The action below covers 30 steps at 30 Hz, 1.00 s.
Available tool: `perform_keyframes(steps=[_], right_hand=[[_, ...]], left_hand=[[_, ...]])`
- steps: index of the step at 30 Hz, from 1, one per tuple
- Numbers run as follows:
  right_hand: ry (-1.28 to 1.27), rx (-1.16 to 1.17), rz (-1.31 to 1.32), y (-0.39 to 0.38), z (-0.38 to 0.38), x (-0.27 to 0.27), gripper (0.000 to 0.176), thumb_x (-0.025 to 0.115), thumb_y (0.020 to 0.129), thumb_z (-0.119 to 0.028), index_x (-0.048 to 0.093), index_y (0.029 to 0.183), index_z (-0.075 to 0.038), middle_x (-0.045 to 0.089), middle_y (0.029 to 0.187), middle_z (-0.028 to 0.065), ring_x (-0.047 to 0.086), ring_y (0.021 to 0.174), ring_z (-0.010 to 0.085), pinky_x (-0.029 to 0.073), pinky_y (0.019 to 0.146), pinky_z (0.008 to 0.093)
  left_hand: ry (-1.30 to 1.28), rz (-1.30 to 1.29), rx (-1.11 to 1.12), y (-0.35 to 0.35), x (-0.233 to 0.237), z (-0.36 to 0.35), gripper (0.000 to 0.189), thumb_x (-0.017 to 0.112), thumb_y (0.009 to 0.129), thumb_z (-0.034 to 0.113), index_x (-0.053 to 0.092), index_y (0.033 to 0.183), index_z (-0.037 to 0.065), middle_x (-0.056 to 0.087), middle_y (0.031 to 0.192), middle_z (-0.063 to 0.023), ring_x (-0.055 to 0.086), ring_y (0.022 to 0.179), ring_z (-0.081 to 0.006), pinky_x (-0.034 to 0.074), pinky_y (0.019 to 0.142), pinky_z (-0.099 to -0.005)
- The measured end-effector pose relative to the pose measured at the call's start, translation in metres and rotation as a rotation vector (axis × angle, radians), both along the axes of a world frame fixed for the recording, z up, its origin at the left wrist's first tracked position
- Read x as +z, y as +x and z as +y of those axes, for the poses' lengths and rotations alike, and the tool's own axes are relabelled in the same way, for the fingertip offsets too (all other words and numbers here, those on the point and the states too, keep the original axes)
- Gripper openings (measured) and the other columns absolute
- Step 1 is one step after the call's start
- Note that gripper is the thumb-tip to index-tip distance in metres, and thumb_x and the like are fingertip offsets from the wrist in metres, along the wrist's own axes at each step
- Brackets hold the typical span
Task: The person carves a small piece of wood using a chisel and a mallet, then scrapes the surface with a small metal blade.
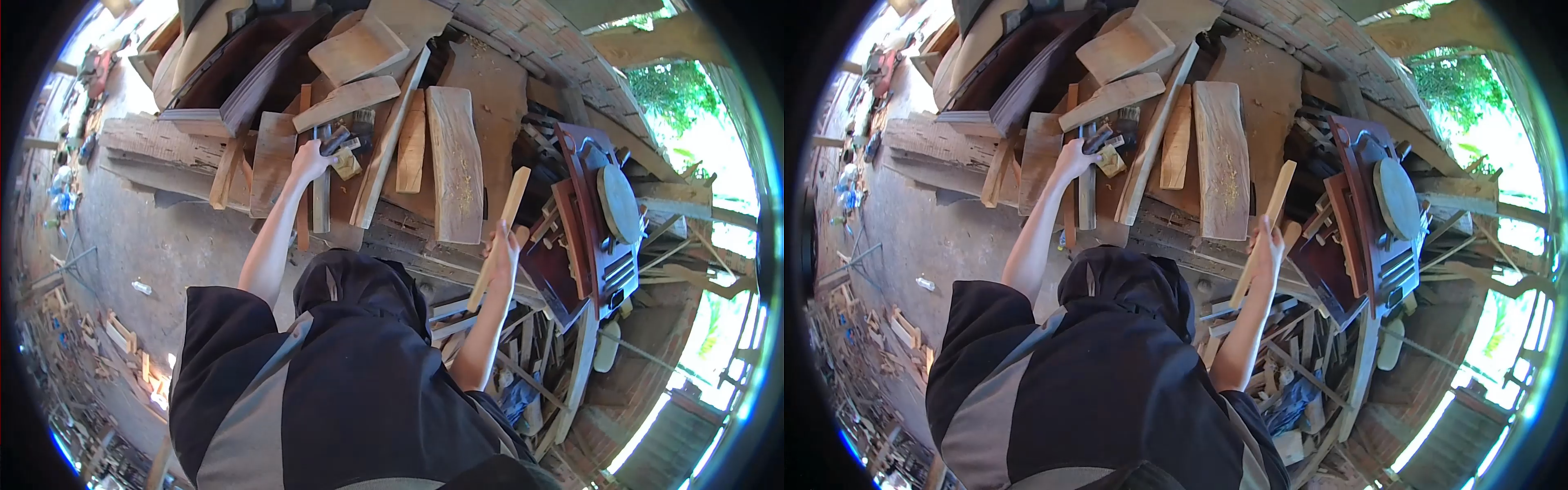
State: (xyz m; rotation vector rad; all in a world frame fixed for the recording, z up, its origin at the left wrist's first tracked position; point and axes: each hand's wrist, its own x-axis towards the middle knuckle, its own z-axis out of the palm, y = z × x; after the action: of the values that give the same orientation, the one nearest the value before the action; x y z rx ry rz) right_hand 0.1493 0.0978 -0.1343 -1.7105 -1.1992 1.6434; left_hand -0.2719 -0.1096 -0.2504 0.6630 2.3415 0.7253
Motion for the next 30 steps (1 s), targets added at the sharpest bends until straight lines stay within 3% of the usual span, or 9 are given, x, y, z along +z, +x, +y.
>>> perform_keyframes(steps=[1, 4, 6, 7, 13, 17, 23, 29, 30], right_hand=[[-0.023, 0.000, 0.122, -0.003, -0.015, 0.005, 0.033, 0.076, 0.091, -0.034, 0.061, 0.100, -0.007, 0.047, 0.064, -0.0045, 0.047, 0.050, 0.0070, 0.038, 0.044, 0.0245], [-0.068, 0.025, 0.200, -0.004, -0.042, 0.002, 0.028, 0.078, 0.090, -0.025, 0.061, 0.101, -0.006, 0.048, 0.065, -0.0035, 0.045, 0.050, 0.0076, 0.037, 0.044, 0.0258], [-0.096, -0.006, 0.244, -0.009, -0.056, 0.007, 0.028, 0.080, 0.088, -0.019, 0.060, 0.103, -0.005, 0.050, 0.065, -0.0020, 0.047, 0.049, 0.0090, 0.039, 0.044, 0.0265], [-0.100, 0.008, 0.243, -0.015, -0.063, 0.014, 0.029, 0.079, 0.088, -0.018, 0.060, 0.104, -0.005, 0.052, 0.066, -0.0011, 0.049, 0.049, 0.0099, 0.039, 0.044, 0.0267], [-0.120, 0.073, 0.343, -0.057, -0.080, 0.038, 0.027, 0.078, 0.089, -0.017, 0.061, 0.105, -0.003, 0.064, 0.075, 0.0064, 0.057, 0.052, 0.0131, 0.044, 0.046, 0.0272], [-0.084, 0.159, 0.453, -0.096, -0.089, 0.073, 0.026, 0.077, 0.090, -0.016, 0.062, 0.106, -0.003, 0.069, 0.081, 0.0101, 0.063, 0.061, 0.0133, 0.049, 0.052, 0.0263], [-0.036, 0.208, 0.628, -0.134, -0.106, 0.107, 0.026, 0.076, 0.089, -0.007, 0.061, 0.105, 0.004, 0.068, 0.103, 0.0127, 0.072, 0.085, 0.0228, 0.063, 0.079, 0.0366], [0.023, 0.158, 0.722, -0.137, -0.112, 0.126, 0.027, 0.076, 0.087, -0.003, 0.058, 0.107, 0.003, 0.067, 0.098, 0.0103, 0.072, 0.085, 0.0213, 0.064, 0.072, 0.0349], [0.027, 0.154, 0.722, -0.137, -0.111, 0.127, 0.027, 0.076, 0.087, -0.003, 0.058, 0.107, 0.003, 0.067, 0.098, 0.0103, 0.072, 0.085, 0.0213, 0.064, 0.072, 0.0349]], left_hand=[[-0.001, 0.004, -0.017, 0.000, 0.004, 0.001, 0.050, 0.084, 0.075, 0.034, 0.067, 0.108, 0.001, 0.071, 0.104, -0.0227, 0.068, 0.098, -0.0406, 0.053, 0.085, -0.0484], [0.109, 0.073, -0.010, 0.000, 0.022, 0.004, 0.047, 0.084, 0.075, 0.031, 0.069, 0.107, 0.001, 0.073, 0.095, -0.0216, 0.071, 0.090, -0.0368, 0.054, 0.082, -0.0446], [0.302, -0.069, 0.001, 0.000, 0.036, 0.006, 0.043, 0.086, 0.075, 0.029, 0.071, 0.101, -0.001, 0.071, 0.081, -0.0150, 0.070, 0.077, -0.0268, 0.053, 0.075, -0.0391], [0.353, -0.145, 0.030, 0.003, 0.048, 0.010, 0.034, 0.086, 0.077, 0.024, 0.072, 0.095, -0.002, 0.065, 0.070, -0.0055, 0.060, 0.064, -0.0140, 0.049, 0.063, -0.0306], [0.492, -0.564, 0.099, 0.034, 0.148, 0.019, 0.023, 0.081, 0.084, 0.022, 0.073, 0.095, 0.004, 0.057, 0.068, 0.0042, 0.045, 0.053, -0.0022, 0.030, 0.047, -0.0212], [0.549, -0.603, 0.057, 0.053, 0.186, 0.021, 0.024, 0.080, 0.085, 0.022, 0.073, 0.097, 0.003, 0.057, 0.067, 0.0051, 0.046, 0.054, -0.0015, 0.030, 0.047, -0.0209], [0.606, -0.626, 0.009, 0.079, 0.225, 0.023, 0.022, 0.079, 0.086, 0.022, 0.073, 0.097, 0.003, 0.056, 0.067, 0.0058, 0.045, 0.055, -0.0015, 0.030, 0.049, -0.0196], [0.738, -0.633, 0.002, 0.098, 0.245, 0.023, 0.025, 0.079, 0.087, 0.022, 0.071, 0.100, 0.003, 0.057, 0.072, 0.0064, 0.045, 0.057, -0.0005, 0.028, 0.050, -0.0193], [0.775, -0.651, -0.021, 0.101, 0.249, 0.021, 0.027, 0.080, 0.086, 0.018, 0.069, 0.105, 0.003, 0.060, 0.078, 0.0053, 0.049, 0.062, -0.0011, 0.034, 0.054, -0.0189]])
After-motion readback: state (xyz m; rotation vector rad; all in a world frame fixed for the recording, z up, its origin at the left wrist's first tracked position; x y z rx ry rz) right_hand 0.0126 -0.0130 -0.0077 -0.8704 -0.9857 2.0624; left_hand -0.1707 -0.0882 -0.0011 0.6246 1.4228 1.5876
